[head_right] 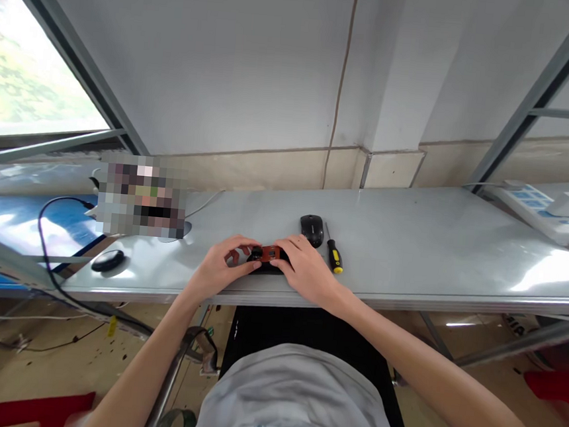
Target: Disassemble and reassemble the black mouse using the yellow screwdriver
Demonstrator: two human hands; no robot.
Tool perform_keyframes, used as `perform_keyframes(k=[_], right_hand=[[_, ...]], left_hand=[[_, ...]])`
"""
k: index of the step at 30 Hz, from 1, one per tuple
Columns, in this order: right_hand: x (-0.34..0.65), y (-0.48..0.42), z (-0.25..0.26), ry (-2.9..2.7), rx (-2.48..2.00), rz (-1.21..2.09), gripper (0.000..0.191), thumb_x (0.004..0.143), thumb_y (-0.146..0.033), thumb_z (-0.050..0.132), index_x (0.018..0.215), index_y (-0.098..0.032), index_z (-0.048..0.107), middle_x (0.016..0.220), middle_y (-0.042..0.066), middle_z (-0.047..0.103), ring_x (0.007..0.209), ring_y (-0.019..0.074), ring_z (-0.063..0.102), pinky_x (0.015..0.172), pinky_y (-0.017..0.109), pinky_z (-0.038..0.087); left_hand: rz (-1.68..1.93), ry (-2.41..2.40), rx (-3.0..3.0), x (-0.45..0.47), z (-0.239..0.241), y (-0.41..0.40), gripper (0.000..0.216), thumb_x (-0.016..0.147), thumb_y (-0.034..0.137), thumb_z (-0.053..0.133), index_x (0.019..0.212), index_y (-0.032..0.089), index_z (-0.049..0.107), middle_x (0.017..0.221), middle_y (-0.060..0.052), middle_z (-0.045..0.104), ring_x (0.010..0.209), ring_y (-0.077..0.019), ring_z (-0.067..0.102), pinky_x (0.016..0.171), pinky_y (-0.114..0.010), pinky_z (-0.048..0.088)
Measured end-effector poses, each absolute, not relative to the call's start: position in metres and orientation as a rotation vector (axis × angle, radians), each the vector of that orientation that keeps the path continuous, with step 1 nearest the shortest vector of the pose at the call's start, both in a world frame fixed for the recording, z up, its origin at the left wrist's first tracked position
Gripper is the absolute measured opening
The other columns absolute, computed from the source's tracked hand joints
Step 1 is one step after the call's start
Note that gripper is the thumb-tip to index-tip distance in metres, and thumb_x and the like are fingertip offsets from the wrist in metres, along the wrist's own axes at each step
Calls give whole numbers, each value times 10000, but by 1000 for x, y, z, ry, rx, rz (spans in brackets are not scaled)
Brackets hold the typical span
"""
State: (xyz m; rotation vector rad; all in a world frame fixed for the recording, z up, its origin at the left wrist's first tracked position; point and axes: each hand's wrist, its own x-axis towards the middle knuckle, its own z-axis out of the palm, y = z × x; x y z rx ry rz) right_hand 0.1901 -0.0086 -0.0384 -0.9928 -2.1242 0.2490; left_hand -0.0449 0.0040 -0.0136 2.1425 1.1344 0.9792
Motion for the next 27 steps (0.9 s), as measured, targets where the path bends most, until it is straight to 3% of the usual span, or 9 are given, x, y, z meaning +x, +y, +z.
perform_keyframes(k=[8, 19, 27], right_hand=[[188, -9, -32, -2058, -948, 267, 201, 1012, -230, 600, 1206, -211, 651, 1119, 83, 716, 1075, 259, 642, 949, 410, 523], [181, -8, -24, -1946, -989, 348, 129, 1006, -178, 594, 940, -194, 704, 791, 10, 668, 694, 158, 591, 668, 284, 466], [181, -9, -30, -1891, -1067, 474, 149, 1003, -208, 580, 1136, -224, 647, 820, -15, 707, 635, 139, 575, 637, 267, 463]], left_hand=[[1030, 1124, 2102, -44, -14, 3, 281, 939, 440, 683, 1045, 186, 739, 927, -32, 680, 752, -144, 535, 658, -271, 395], [1053, 1169, 2130, -45, -13, 4, 405, 1016, 479, 547, 808, 157, 676, 764, -17, 589, 659, -126, 456, 627, -279, 333], [1062, 1173, 2154, -44, -13, 4, 436, 1024, 444, 522, 692, 162, 533, 679, 7, 471, 622, -121, 374, 605, -286, 286]])
